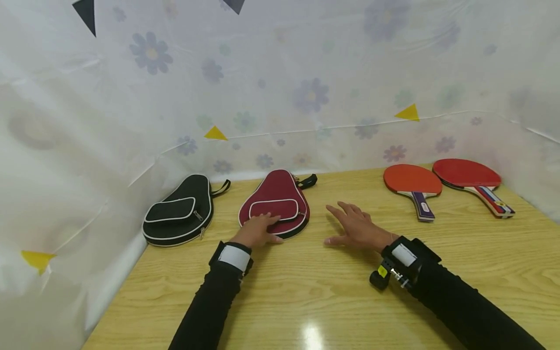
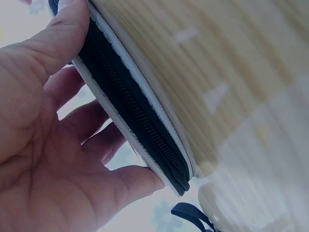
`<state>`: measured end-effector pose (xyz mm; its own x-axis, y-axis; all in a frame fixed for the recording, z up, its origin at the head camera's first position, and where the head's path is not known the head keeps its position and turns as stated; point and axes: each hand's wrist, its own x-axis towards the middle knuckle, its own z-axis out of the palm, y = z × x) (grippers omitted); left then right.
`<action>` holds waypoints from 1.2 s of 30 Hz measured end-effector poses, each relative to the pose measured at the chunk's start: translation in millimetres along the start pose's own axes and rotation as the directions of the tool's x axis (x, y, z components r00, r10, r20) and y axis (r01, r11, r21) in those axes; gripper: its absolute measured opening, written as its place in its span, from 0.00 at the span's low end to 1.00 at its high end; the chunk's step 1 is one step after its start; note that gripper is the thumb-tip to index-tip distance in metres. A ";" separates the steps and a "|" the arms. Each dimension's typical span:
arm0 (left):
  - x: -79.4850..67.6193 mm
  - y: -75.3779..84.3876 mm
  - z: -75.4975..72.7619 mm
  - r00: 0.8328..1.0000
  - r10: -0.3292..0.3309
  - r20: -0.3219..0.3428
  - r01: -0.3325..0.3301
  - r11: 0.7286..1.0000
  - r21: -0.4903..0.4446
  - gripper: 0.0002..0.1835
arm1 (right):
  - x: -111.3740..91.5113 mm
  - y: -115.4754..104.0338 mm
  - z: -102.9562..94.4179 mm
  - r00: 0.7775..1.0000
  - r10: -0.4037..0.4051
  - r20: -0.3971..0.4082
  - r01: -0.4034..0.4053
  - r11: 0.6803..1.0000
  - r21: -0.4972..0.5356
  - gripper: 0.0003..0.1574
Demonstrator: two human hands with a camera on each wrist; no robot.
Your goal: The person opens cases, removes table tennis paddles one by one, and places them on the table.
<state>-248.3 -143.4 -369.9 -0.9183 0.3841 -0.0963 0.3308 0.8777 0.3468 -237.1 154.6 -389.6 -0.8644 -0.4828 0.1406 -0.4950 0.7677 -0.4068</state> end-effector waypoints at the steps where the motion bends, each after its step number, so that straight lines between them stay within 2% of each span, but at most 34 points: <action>1: -0.4 -1.5 -0.3 1.000 -0.004 -0.001 0.004 1.000 -0.001 0.38 | 0.0 -0.1 0.0 1.000 0.002 0.000 -0.002 1.000 -0.002 0.56; 7: -4.5 -10.5 -2.8 1.000 -0.019 0.001 0.019 1.000 -0.018 0.37 | -0.8 -1.2 -1.1 1.000 0.002 -0.003 -0.002 1.000 0.000 0.56; 16: -10.5 -24.0 -7.3 1.000 -0.009 -0.004 0.009 0.999 -0.034 0.37 | -1.8 -1.8 -2.5 1.000 0.004 0.005 -0.004 1.000 0.014 0.56; 36: -17.2 -39.5 -14.5 0.999 -0.046 0.008 0.046 0.998 -0.048 0.38 | -1.9 -0.1 -1.6 1.000 -0.013 -0.002 0.013 1.000 0.004 0.55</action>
<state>-248.7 -188.9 -368.4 -0.9307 0.3458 -0.1194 0.2772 0.8796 0.3866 -235.6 156.1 -388.4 -0.8579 -0.4921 0.1479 -0.5061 0.7595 -0.4087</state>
